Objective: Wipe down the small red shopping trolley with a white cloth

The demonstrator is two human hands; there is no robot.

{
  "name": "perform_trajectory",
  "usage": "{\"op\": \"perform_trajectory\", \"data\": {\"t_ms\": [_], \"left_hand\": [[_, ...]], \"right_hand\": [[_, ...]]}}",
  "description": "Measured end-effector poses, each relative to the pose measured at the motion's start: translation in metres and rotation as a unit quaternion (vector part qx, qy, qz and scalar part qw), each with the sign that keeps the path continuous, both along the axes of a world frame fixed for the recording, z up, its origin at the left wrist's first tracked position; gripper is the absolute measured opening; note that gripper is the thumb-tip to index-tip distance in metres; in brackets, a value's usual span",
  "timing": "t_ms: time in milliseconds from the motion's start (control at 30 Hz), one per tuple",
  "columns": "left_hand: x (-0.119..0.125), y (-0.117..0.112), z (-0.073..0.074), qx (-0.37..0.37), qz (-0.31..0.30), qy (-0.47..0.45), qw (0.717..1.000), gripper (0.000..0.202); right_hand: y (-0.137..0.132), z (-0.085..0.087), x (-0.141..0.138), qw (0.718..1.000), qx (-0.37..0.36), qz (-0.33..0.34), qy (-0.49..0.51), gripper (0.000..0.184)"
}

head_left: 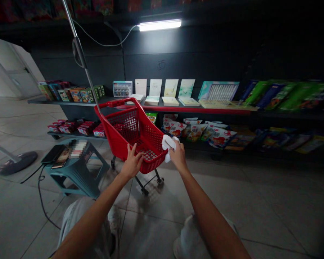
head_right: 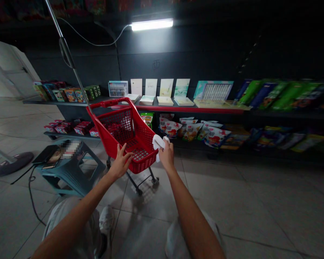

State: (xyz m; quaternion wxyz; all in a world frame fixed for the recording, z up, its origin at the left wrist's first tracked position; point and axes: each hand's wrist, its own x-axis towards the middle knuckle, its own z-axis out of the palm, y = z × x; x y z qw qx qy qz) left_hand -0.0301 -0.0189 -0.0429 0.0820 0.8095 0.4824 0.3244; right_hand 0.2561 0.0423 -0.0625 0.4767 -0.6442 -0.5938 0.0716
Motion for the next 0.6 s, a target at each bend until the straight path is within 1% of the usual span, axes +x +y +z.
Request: {"op": "perform_trajectory", "data": {"t_ms": [67, 167, 300, 400, 500, 533, 600], "left_hand": [[0.004, -0.007, -0.001, 0.000, -0.019, 0.024, 1.000, 0.034], [0.007, -0.011, -0.003, 0.002, -0.035, 0.037, 0.999, 0.037], [0.008, -0.008, -0.003, 0.019, -0.031, 0.031, 0.999, 0.037], [0.009, -0.008, -0.002, 0.021, -0.023, 0.029, 0.999, 0.038], [0.007, -0.009, 0.001, 0.015, -0.017, 0.032, 0.999, 0.039], [0.007, -0.010, 0.001, 0.014, -0.014, 0.032, 0.999, 0.039], [0.006, -0.012, 0.002, 0.013, -0.007, 0.032, 0.999, 0.038]], "right_hand": [[0.004, -0.009, 0.001, 0.999, -0.019, -0.030, 0.026, 0.062], [0.009, -0.023, 0.002, 0.990, -0.056, -0.076, 0.108, 0.058], [0.006, -0.041, -0.012, 0.969, -0.102, -0.078, 0.213, 0.051], [-0.004, -0.049, -0.029, 0.962, -0.104, -0.095, 0.233, 0.052], [-0.021, -0.055, -0.043, 0.960, -0.117, -0.073, 0.244, 0.051], [-0.029, -0.058, -0.047, 0.958, -0.130, -0.051, 0.249, 0.049], [-0.046, -0.064, -0.059, 0.952, -0.172, 0.013, 0.253, 0.041]]}}
